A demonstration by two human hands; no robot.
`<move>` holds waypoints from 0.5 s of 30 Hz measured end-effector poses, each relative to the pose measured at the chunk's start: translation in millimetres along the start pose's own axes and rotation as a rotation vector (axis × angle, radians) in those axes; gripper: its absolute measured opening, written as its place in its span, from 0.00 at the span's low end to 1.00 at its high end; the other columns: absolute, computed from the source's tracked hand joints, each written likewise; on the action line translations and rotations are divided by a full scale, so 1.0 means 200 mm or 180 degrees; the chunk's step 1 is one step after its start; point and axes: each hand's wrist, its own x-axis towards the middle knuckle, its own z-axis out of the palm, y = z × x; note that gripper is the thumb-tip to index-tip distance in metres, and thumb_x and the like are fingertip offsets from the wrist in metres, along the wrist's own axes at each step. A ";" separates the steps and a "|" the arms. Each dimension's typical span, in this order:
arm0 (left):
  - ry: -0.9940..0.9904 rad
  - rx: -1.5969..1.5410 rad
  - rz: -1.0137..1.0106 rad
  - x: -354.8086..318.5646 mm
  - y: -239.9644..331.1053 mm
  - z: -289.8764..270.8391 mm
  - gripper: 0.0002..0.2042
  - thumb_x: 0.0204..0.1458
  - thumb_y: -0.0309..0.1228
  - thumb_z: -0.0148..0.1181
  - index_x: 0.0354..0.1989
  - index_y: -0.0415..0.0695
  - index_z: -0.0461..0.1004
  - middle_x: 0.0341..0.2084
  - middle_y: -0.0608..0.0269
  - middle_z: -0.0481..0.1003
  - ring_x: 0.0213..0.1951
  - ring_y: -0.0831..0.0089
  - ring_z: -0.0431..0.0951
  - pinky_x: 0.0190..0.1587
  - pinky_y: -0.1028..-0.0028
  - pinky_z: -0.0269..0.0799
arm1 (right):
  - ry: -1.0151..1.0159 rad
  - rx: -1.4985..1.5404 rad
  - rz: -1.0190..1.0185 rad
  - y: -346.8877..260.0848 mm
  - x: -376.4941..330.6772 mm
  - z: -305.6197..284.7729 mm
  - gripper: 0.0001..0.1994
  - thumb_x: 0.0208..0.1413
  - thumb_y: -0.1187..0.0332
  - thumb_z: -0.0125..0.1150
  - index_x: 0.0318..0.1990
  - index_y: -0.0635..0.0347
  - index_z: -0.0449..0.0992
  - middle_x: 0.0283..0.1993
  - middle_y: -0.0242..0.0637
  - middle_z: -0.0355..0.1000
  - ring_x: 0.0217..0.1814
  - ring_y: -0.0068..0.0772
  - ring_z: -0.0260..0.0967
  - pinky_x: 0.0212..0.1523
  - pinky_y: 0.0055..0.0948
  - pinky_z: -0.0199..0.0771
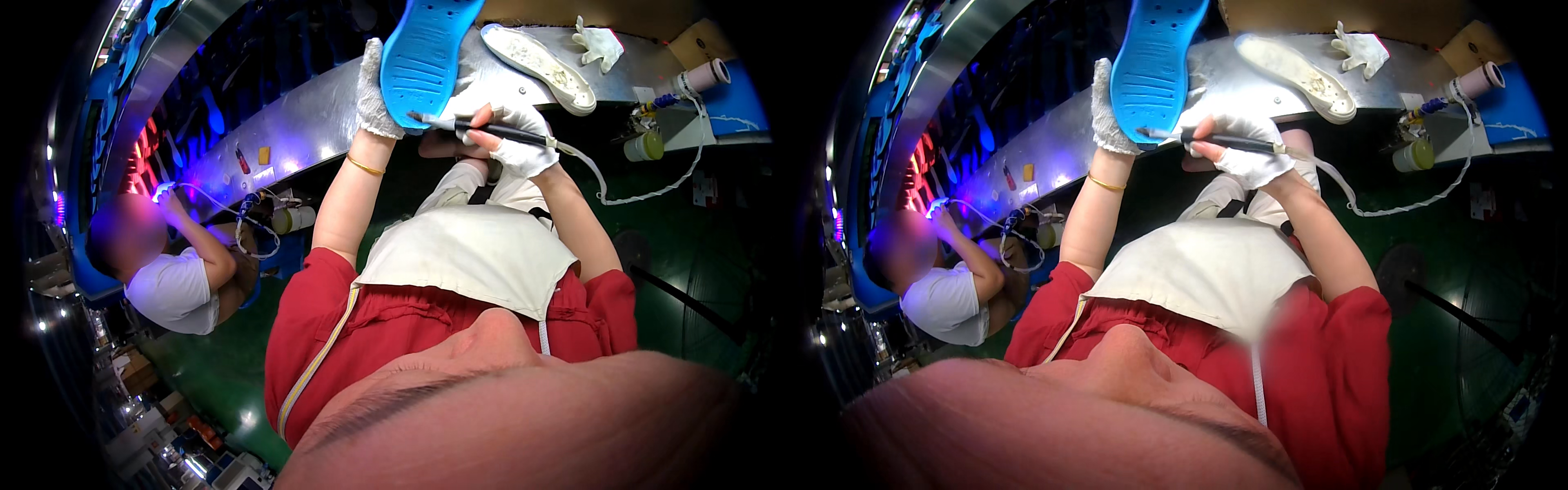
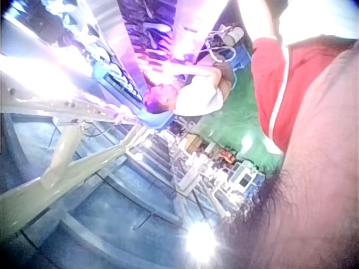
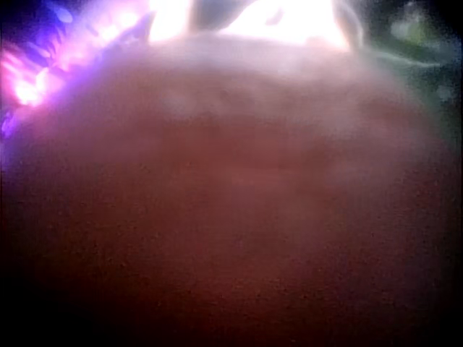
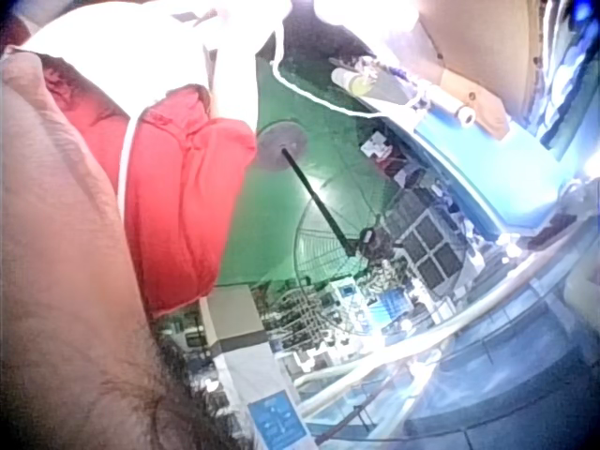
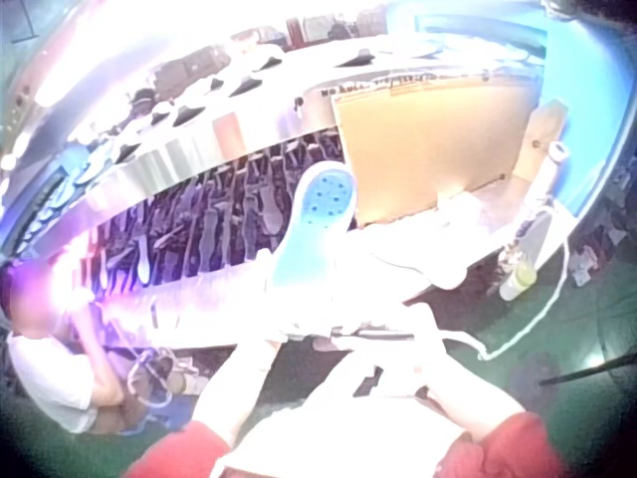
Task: The person paints the sides and sole edges of blue shoes using a brush while holding them by hand over a workbench, and places them onto a conveyor belt.
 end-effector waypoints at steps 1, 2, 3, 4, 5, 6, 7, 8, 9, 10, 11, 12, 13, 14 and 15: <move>0.0024 0.0101 -0.0106 0.01 0.00 0.01 0.36 0.54 0.60 0.47 0.57 0.38 0.66 0.49 0.47 0.73 0.48 0.54 0.76 0.51 0.55 0.74 | -0.0007 -0.0507 -0.0675 0.00 0.03 0.00 0.07 0.49 0.82 0.62 0.35 0.62 0.74 0.41 0.38 0.74 0.41 0.27 0.72 0.43 0.26 0.76; 0.0161 0.0300 -0.0197 0.01 0.01 0.02 0.35 0.55 0.59 0.47 0.57 0.38 0.66 0.48 0.46 0.74 0.47 0.54 0.77 0.50 0.56 0.75 | -0.0071 -0.1114 -0.1087 -0.01 0.05 -0.02 0.08 0.48 0.84 0.60 0.35 0.62 0.74 0.40 0.38 0.73 0.41 0.27 0.71 0.43 0.27 0.76; 0.0094 0.0350 -0.0245 0.02 0.01 0.04 0.34 0.56 0.57 0.46 0.57 0.36 0.66 0.48 0.45 0.74 0.47 0.54 0.77 0.50 0.57 0.75 | -0.0137 -0.1720 -0.1496 -0.02 0.07 -0.03 0.10 0.47 0.86 0.58 0.34 0.62 0.74 0.40 0.38 0.73 0.41 0.28 0.71 0.42 0.28 0.77; 0.0148 0.0496 -0.0281 0.04 0.02 0.06 0.33 0.57 0.56 0.45 0.57 0.35 0.65 0.48 0.44 0.74 0.46 0.54 0.77 0.50 0.58 0.75 | -0.0252 -0.1674 -0.1395 -0.02 0.09 -0.03 0.10 0.46 0.87 0.58 0.34 0.62 0.74 0.40 0.37 0.72 0.41 0.28 0.71 0.42 0.28 0.77; 0.0279 0.0690 -0.0307 0.05 0.02 0.08 0.33 0.59 0.55 0.44 0.57 0.34 0.65 0.47 0.43 0.74 0.46 0.54 0.78 0.50 0.59 0.75 | -0.0368 -0.1627 -0.1300 -0.02 0.10 -0.03 0.11 0.45 0.87 0.57 0.34 0.62 0.74 0.39 0.37 0.72 0.40 0.29 0.71 0.42 0.29 0.77; 0.0446 0.1048 -0.0234 0.05 0.03 0.10 0.32 0.59 0.53 0.45 0.57 0.33 0.65 0.47 0.42 0.73 0.45 0.54 0.78 0.48 0.61 0.77 | -0.0482 -0.1580 -0.1206 -0.01 0.11 -0.02 0.11 0.44 0.88 0.57 0.34 0.62 0.74 0.39 0.37 0.71 0.40 0.29 0.70 0.42 0.29 0.77; 0.0394 0.1223 -0.0368 0.06 0.04 0.12 0.31 0.59 0.53 0.45 0.57 0.34 0.65 0.47 0.42 0.73 0.45 0.54 0.78 0.47 0.62 0.78 | -0.0553 -0.1467 -0.1008 -0.01 0.11 -0.02 0.11 0.44 0.87 0.57 0.34 0.62 0.74 0.39 0.36 0.71 0.40 0.30 0.70 0.42 0.30 0.77; 0.0403 0.1372 -0.0501 0.06 0.04 0.15 0.31 0.59 0.53 0.45 0.57 0.34 0.65 0.47 0.42 0.73 0.45 0.54 0.78 0.46 0.63 0.78 | -0.0622 -0.1353 -0.0811 -0.01 0.12 -0.02 0.11 0.44 0.87 0.57 0.34 0.61 0.74 0.38 0.36 0.70 0.40 0.30 0.70 0.41 0.30 0.78; 0.0413 0.1521 -0.0635 0.07 0.04 0.17 0.31 0.59 0.52 0.46 0.57 0.34 0.65 0.47 0.42 0.73 0.44 0.54 0.78 0.45 0.64 0.79 | -0.0689 -0.1237 -0.0616 -0.01 0.12 -0.02 0.11 0.44 0.87 0.57 0.34 0.61 0.75 0.38 0.35 0.70 0.40 0.30 0.70 0.41 0.31 0.78; 0.0665 0.1824 -0.0674 0.06 0.05 0.19 0.29 0.59 0.51 0.47 0.56 0.35 0.67 0.45 0.44 0.74 0.43 0.57 0.79 0.41 0.65 0.80 | -0.0687 -0.1133 -0.0122 -0.02 0.13 -0.04 0.10 0.45 0.85 0.57 0.34 0.62 0.75 0.38 0.36 0.71 0.41 0.30 0.70 0.42 0.30 0.77; 0.0807 0.2015 -0.0822 0.06 0.04 0.20 0.28 0.59 0.51 0.48 0.55 0.36 0.68 0.45 0.45 0.75 0.42 0.58 0.79 0.40 0.66 0.80 | -0.0735 -0.1161 -0.0083 -0.03 0.14 -0.05 0.09 0.45 0.85 0.57 0.33 0.62 0.75 0.38 0.37 0.72 0.42 0.30 0.70 0.42 0.29 0.77; 0.0945 0.2204 -0.0969 0.07 0.04 0.22 0.28 0.59 0.51 0.49 0.55 0.37 0.68 0.44 0.46 0.75 0.42 0.59 0.80 0.39 0.66 0.80 | -0.0786 -0.1197 0.0070 -0.05 0.16 -0.07 0.09 0.46 0.86 0.56 0.32 0.62 0.75 0.39 0.37 0.72 0.42 0.29 0.70 0.43 0.29 0.76; 0.1040 0.2409 -0.1069 0.07 0.04 0.22 0.27 0.58 0.50 0.50 0.54 0.38 0.69 0.43 0.47 0.76 0.41 0.60 0.80 0.38 0.66 0.81 | -0.0837 -0.1236 0.0222 -0.06 0.18 -0.09 0.08 0.46 0.86 0.56 0.32 0.62 0.75 0.39 0.37 0.72 0.43 0.29 0.70 0.43 0.28 0.76; 0.0846 0.2237 -0.1069 0.07 0.03 0.23 0.25 0.53 0.52 0.58 0.46 0.41 0.74 0.35 0.51 0.77 0.29 0.68 0.79 0.29 0.75 0.78 | -0.0728 -0.0931 0.0762 -0.08 0.19 -0.11 0.07 0.44 0.85 0.57 0.29 0.63 0.76 0.37 0.38 0.74 0.44 0.29 0.71 0.45 0.28 0.75; 0.0878 0.2186 -0.1141 0.07 0.02 0.23 0.25 0.53 0.52 0.58 0.46 0.41 0.74 0.35 0.52 0.77 0.29 0.68 0.79 0.30 0.75 0.78 | -0.0944 -0.1372 0.0260 -0.10 0.23 -0.13 0.07 0.42 0.84 0.60 0.28 0.63 0.77 0.36 0.37 0.75 0.44 0.30 0.72 0.45 0.28 0.75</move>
